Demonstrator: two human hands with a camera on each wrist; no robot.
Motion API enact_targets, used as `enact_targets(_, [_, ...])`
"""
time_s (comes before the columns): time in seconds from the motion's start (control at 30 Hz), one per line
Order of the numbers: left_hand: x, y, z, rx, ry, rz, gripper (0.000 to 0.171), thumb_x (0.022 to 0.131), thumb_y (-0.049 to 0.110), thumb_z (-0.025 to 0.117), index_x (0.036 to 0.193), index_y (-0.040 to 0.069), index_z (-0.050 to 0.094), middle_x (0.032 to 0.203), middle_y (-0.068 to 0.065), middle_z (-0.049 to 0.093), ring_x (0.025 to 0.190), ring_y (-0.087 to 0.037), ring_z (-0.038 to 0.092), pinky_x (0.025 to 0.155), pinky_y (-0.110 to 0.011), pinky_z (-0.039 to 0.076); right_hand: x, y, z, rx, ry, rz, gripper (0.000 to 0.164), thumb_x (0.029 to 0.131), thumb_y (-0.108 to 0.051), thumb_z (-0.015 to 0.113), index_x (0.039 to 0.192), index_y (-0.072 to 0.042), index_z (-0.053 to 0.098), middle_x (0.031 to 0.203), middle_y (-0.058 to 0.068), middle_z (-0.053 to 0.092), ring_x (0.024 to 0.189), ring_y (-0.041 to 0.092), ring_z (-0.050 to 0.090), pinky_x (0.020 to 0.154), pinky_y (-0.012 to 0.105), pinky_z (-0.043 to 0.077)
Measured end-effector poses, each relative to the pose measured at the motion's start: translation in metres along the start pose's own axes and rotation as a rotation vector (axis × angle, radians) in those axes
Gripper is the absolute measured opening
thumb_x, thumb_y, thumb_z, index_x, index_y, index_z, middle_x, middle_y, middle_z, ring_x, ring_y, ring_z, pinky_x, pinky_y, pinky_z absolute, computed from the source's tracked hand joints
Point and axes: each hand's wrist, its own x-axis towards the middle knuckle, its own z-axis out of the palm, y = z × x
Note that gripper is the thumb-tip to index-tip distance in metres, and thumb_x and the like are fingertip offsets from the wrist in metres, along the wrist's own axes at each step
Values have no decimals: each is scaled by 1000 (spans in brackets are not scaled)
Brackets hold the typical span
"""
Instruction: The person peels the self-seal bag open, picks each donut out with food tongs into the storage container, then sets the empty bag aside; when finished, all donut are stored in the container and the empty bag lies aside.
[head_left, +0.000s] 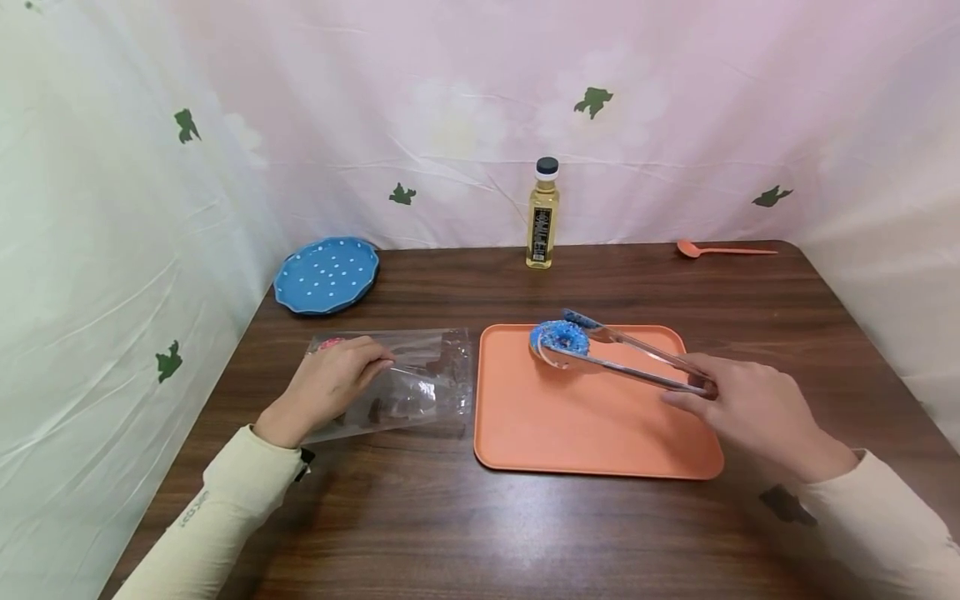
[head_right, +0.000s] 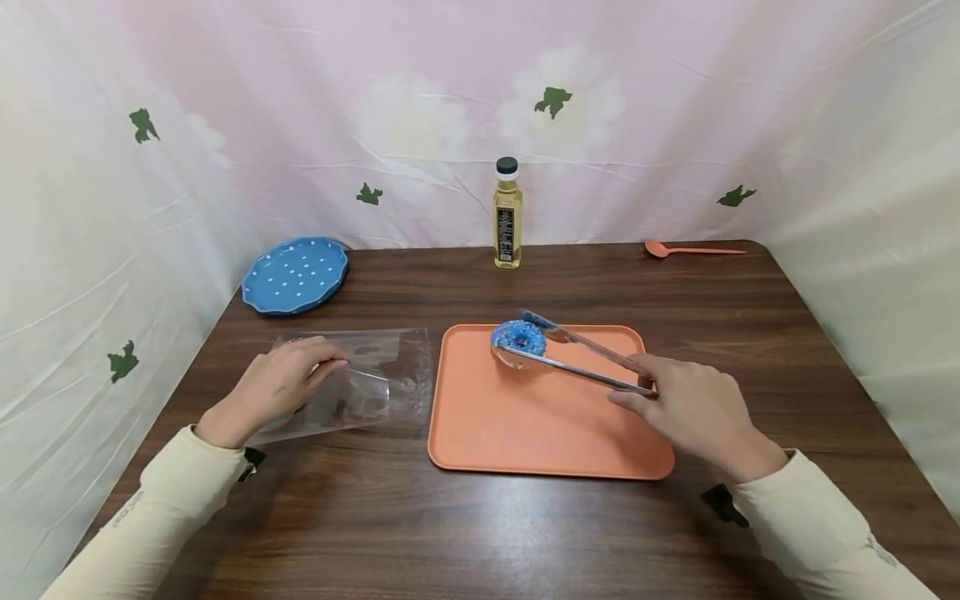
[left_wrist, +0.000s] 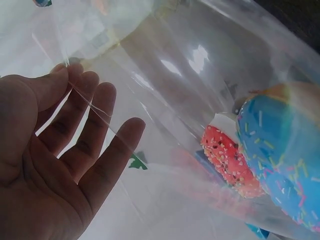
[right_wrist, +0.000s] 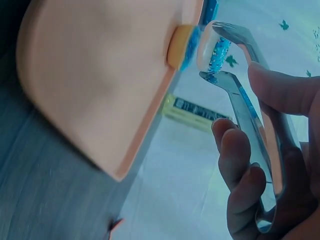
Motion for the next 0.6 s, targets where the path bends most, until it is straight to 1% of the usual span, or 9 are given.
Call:
enact_targets(0.03, [0,0,0,0,1,1,11,96,19,71,103,12,76,94,1,71,82,-16,67,74,-42,56,-1,2,-1,-5,8,8,32,86,-53,75,92,-24,65,63,-14,44,57,9,44,48,32,30])
enact_targets(0.1, [1,-1,1,2,7,5,11,96,19,72,102,12,76,94,1,72,82,-16,67,74,-42,56,-4,7,-3,-16,12,28,31,87,-55,74,91,-27,62,61,-13,41,58,11,44,48,32,30])
enact_targets(0.13, [1,-1,2,3,9,7,10,96,19,72,102,12,76,94,1,72,81,-16,68,73,-42,56,-5,9,-4,-19,8,41,31,87,-56,73,92,-27,62,61,-12,41,58,12,44,48,32,30])
enact_targets(0.27, [1,-1,3,6,11,10,10,95,19,72,103,12,76,93,1,72,80,-17,68,72,-42,56,-10,17,-6,-30,-34,97,44,88,-60,69,111,-23,67,59,-11,42,60,15,48,47,34,33])
enact_targets(0.4, [2,-1,3,3,3,3,11,96,19,72,103,12,76,93,1,72,80,-17,68,72,-42,56,-14,25,-6,-38,-67,145,54,88,-63,67,120,-19,67,60,-9,46,60,18,51,45,35,33])
enact_targets(0.5, [2,-1,3,2,3,4,11,96,19,72,103,12,76,93,1,72,81,-17,68,73,-42,56,-16,30,-5,-37,-83,175,53,88,-65,66,116,-20,67,61,-7,48,61,19,52,44,36,33])
enact_targets(0.53, [2,-1,3,3,5,5,11,96,19,72,103,12,76,93,1,72,81,-17,68,73,-42,56,-16,32,-5,-36,-90,183,54,88,-65,66,117,-20,67,61,-7,49,61,20,53,44,36,34])
enact_targets(0.6, [2,-1,3,4,8,10,11,95,19,73,103,12,76,93,1,72,81,-17,68,72,-42,56,-17,35,-3,-32,-100,198,52,87,-66,66,112,-21,67,62,-7,49,61,20,52,44,36,34])
